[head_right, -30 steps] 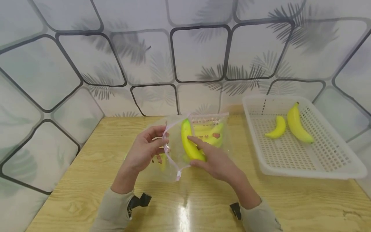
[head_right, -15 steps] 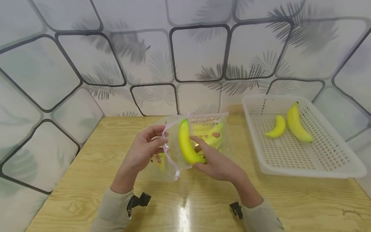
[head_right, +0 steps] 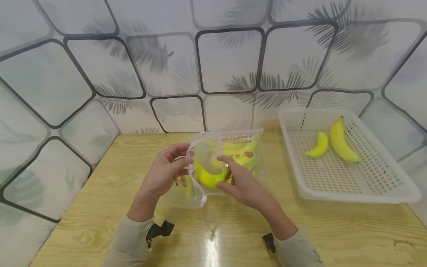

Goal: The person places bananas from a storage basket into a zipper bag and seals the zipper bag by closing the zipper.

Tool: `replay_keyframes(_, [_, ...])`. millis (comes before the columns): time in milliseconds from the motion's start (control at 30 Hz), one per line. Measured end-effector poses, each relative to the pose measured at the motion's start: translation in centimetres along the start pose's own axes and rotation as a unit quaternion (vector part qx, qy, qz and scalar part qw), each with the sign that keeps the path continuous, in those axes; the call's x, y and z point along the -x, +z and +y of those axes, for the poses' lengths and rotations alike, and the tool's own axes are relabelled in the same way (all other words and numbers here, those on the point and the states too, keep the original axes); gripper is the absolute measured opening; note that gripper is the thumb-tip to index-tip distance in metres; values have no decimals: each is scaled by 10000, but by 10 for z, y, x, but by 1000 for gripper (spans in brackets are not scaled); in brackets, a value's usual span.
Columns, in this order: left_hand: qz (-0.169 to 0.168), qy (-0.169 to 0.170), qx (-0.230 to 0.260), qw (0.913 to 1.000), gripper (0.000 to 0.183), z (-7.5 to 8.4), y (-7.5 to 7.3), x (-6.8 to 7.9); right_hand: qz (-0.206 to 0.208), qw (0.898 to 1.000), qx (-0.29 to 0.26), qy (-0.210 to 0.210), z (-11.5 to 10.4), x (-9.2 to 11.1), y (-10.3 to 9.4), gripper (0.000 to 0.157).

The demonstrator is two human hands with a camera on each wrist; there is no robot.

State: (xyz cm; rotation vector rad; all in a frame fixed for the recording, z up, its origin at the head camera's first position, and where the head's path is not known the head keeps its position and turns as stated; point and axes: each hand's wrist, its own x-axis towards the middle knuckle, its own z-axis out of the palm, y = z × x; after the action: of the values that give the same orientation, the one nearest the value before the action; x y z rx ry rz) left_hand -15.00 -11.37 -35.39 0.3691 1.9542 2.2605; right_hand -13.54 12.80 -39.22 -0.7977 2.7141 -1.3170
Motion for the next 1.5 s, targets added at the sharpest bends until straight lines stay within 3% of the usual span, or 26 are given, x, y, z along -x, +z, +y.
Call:
replay_keyframes(167, [-25,14,6,10000,34,0,-1,0,65,9999,-78,88,1,-1,3,65])
replay_keyframes(533, [39,-35,-11,10000,34,-1,-3,-1,272,9946,-951,323,-2,-1,6,57])
replay_keyframes(700, [28,-35,15,10000,34,-1,-3,1,374,9862,-1511,559,1,-2,7,47])
replay_keyframes(867, [4,-35,-15,10000,34,0,-3,2,447,9777,-1924,709,3,-3,10,50])
replay_keyframes(1200, [98,-22,72,9999,34,3,-3,2,210,9780,-1948,713,3,-4,17,54])
replay_keyframes(1333, [119,-24,46,9999,34,6,-4,2,276,9759,-2059,668,1,-5,20,55])
replay_keyframes(1500, [118,-4,19,9999,36,7,-4,2,495,9825,-1725,500,-1,-6,24,55])
